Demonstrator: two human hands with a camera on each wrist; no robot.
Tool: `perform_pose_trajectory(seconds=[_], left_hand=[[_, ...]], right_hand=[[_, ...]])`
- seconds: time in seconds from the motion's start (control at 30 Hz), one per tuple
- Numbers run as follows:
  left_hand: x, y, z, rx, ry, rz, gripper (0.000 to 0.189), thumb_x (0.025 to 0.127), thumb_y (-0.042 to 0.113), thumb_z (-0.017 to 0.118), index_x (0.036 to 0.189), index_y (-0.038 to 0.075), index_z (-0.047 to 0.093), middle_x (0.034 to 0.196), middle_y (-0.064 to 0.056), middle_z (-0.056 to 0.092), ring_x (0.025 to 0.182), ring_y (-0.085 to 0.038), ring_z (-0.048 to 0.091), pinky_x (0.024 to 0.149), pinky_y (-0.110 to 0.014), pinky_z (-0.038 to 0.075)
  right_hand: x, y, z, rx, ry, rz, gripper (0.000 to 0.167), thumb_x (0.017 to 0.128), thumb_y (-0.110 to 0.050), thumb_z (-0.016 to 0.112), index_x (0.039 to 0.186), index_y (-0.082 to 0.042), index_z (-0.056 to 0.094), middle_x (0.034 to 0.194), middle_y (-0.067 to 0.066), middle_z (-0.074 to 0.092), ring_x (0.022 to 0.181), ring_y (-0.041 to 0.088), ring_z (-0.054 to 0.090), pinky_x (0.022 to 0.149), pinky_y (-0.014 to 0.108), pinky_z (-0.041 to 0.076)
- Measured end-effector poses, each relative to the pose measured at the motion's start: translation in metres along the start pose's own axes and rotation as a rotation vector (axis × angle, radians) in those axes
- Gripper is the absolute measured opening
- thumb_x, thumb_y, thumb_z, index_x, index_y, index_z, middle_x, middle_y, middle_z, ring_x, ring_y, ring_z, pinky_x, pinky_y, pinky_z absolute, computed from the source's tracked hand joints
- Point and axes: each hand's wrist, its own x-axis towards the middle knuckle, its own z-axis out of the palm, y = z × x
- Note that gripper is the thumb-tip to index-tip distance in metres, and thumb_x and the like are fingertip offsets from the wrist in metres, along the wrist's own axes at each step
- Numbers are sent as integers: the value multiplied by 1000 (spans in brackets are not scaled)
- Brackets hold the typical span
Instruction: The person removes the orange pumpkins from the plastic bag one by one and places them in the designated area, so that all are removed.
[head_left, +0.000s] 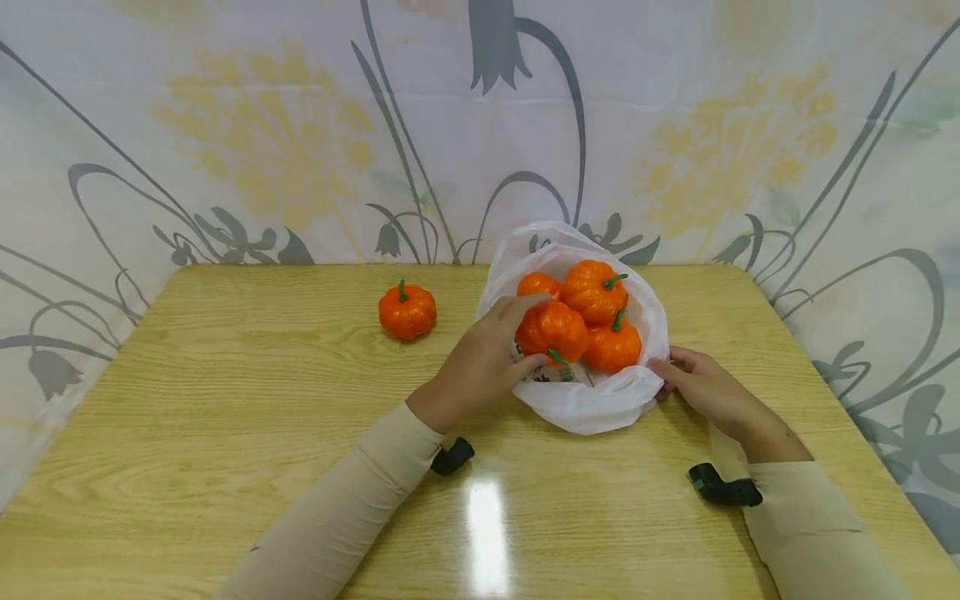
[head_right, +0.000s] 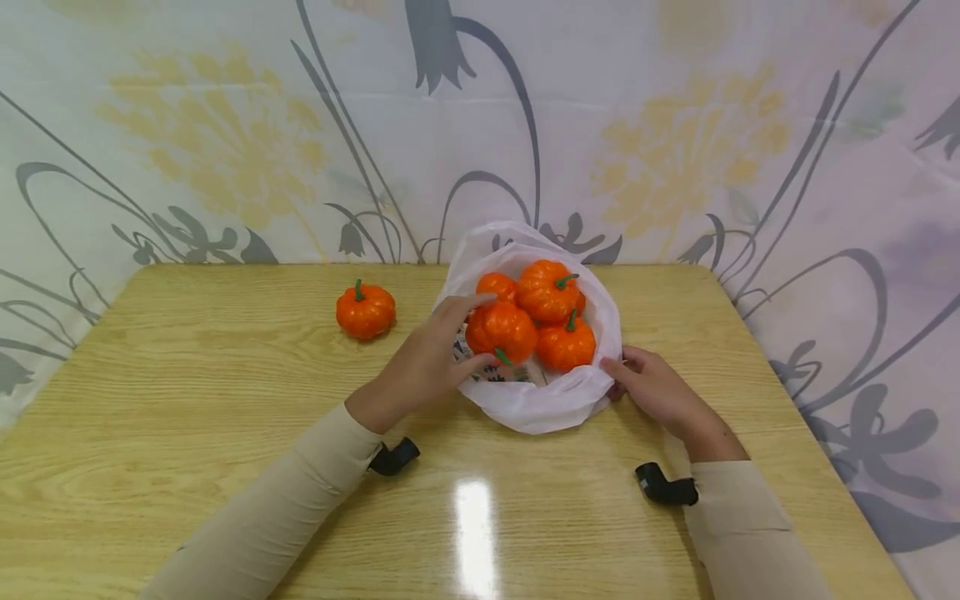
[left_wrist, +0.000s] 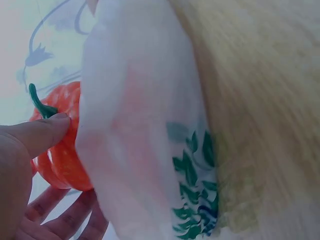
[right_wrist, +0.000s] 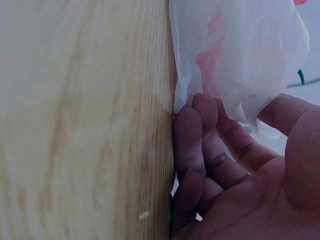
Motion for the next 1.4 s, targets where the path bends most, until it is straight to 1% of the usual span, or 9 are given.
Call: perform_pose_trajectory(seconds=[0.23,0.4,0.6,0.67,0.73,0.8,1.0,1.13,1.4], left_hand=[[1,-1,-6,9,14,-7,75,86,23,80,148,15,40,138,-7,51,105,-20,61,92,-30,55],[-4,-6,-11,7,14,-45,74,87,27,79,148,17,39,141,-6,50,124,-22,57,104,-34,51],[-17,-20,-23,26,35,-93,75,87,25,79,149,18,39,141,-7,49,100,-23,65,94,-34,56],[-22,-24,-28,17,47,-96,75,86,24,79,149,18,40,142,-7,49,104,-24,65,97,-35,55],[-26,-30,-32,23,60,-100,75,86,25,80,149,17,40,143,-7,50,121,-25,60,105,-38,50],[-29,-35,-37,24,64,-110,74,87,25,79,149,16,40,145,-6,49,129,-26,55,109,-39,47],[-36,-45,-48,13,110,-140,75,86,20,80,149,12,40,144,-9,49,119,-27,59,102,-42,52],[-36,-51,-54,-27,144,-154,75,86,17,80,148,11,39,141,-12,49,116,-28,57,96,-42,55],[-35,-63,-70,-150,238,-226,72,88,12,77,148,7,38,142,-14,47,119,-32,58,99,-45,53]], right_hand=[[1,1,1,-1,2,9,44,107,-38,44,120,3,57,88,-1,63,84,10,58,78,20,47],[0,1,1,-1,3,1,44,107,-37,44,120,3,57,88,-1,63,84,10,58,78,20,47],[0,-1,0,-11,-1,7,46,107,-38,43,123,4,56,89,-1,63,84,11,58,77,21,48],[0,-2,0,-16,-1,12,46,107,-38,43,123,3,55,89,0,62,84,11,58,77,21,47],[-1,-3,-1,-17,-2,14,46,107,-38,43,124,3,55,89,0,62,84,11,58,78,21,47],[0,-1,-1,-14,-4,14,46,107,-38,42,124,3,55,89,-1,62,84,11,57,78,21,47],[1,2,1,-11,-2,9,45,107,-38,42,124,2,54,89,-1,62,84,11,57,77,21,47],[1,3,1,-12,1,8,45,107,-38,43,123,3,55,87,-1,62,83,11,58,77,21,47],[1,3,1,-8,-3,6,45,107,-38,43,124,2,55,88,-1,62,84,11,58,78,21,47]])
